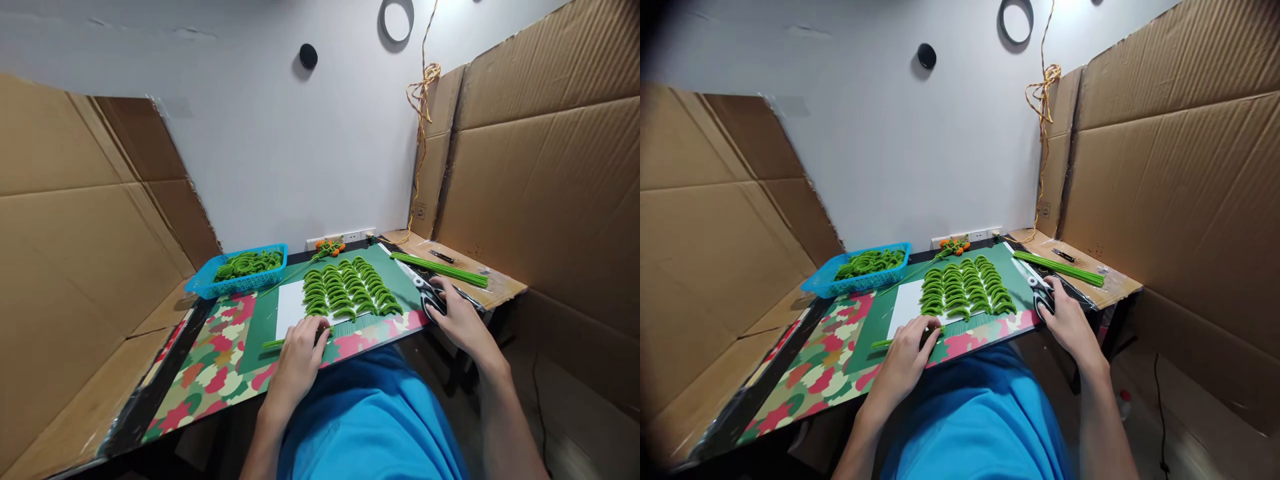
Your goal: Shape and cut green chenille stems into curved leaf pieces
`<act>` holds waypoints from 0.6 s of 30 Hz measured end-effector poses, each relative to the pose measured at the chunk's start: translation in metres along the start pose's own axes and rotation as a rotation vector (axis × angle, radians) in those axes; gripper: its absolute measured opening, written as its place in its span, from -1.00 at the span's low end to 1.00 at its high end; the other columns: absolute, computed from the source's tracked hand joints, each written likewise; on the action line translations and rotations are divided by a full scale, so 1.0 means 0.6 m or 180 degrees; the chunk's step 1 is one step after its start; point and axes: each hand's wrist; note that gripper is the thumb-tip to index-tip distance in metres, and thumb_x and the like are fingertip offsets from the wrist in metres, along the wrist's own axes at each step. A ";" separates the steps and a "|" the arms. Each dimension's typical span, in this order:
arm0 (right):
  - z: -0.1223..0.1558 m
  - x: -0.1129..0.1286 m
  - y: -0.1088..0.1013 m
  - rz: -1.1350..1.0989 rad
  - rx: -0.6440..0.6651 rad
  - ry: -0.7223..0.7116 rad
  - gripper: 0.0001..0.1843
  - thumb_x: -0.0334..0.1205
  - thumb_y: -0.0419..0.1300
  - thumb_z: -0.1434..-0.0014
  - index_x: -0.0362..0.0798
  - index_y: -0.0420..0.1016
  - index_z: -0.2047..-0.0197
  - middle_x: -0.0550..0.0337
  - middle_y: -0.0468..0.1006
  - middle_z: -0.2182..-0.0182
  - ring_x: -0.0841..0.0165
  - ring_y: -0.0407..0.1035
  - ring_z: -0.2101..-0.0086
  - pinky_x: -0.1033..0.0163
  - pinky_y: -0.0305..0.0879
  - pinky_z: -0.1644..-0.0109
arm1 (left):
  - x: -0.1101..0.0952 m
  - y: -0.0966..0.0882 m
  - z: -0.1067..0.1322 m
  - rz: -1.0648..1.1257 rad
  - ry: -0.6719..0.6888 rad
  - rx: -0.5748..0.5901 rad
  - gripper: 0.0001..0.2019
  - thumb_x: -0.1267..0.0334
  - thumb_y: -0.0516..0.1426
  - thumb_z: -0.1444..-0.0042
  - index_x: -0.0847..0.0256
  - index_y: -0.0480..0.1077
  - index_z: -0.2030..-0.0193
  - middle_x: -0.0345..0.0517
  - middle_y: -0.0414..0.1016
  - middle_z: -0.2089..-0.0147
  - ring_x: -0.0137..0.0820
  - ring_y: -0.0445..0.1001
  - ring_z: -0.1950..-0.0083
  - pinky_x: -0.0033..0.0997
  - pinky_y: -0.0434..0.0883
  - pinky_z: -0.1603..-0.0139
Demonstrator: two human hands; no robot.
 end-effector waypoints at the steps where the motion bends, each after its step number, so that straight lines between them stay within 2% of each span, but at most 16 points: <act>1: -0.008 -0.006 0.004 0.0072 0.0030 -0.0044 -0.39 -0.25 0.23 -0.25 -0.08 0.39 -0.37 -0.09 0.71 -0.02 0.04 0.62 -0.02 0.11 0.46 -0.03 | 0.000 0.000 0.000 -0.0003 0.0010 0.0004 -0.85 0.21 0.04 -0.47 0.09 0.44 0.05 -0.15 0.58 0.00 -0.27 0.50 -0.08 -0.18 0.27 -0.18; 7: -0.058 -0.002 0.031 0.0792 -0.0072 0.0000 -0.52 -0.35 0.23 -0.28 -0.14 0.62 -0.25 -0.17 0.70 -0.08 0.00 0.60 -0.07 0.06 0.42 -0.18 | 0.000 0.001 -0.001 -0.0019 0.0048 0.0037 -0.85 0.23 0.04 -0.47 0.10 0.44 0.07 -0.15 0.58 0.01 -0.27 0.49 -0.07 -0.20 0.28 -0.17; 13: -0.080 0.017 0.063 0.1213 0.0195 -0.0013 -0.48 -0.43 0.16 -0.32 -0.13 0.62 -0.30 -0.19 0.69 -0.02 0.03 0.59 0.00 0.10 0.40 -0.10 | 0.001 0.002 0.000 -0.0028 0.0102 0.0043 -0.86 0.25 0.05 -0.47 0.09 0.44 0.07 -0.17 0.59 0.00 -0.28 0.51 -0.09 -0.22 0.30 -0.17; 18: -0.080 0.020 0.086 0.1330 0.0136 -0.0081 -0.51 -0.42 0.09 -0.41 -0.16 0.60 -0.31 -0.26 0.62 0.01 0.00 0.46 -0.01 0.05 0.33 -0.11 | 0.007 0.005 -0.003 -0.0006 0.0160 0.0034 -0.86 0.23 0.07 -0.46 0.07 0.46 0.07 -0.19 0.60 0.00 -0.29 0.53 -0.09 -0.23 0.31 -0.17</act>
Point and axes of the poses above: each hand's wrist, its own z-axis away from the middle knuckle, its own y-axis out of the palm, x = y × z
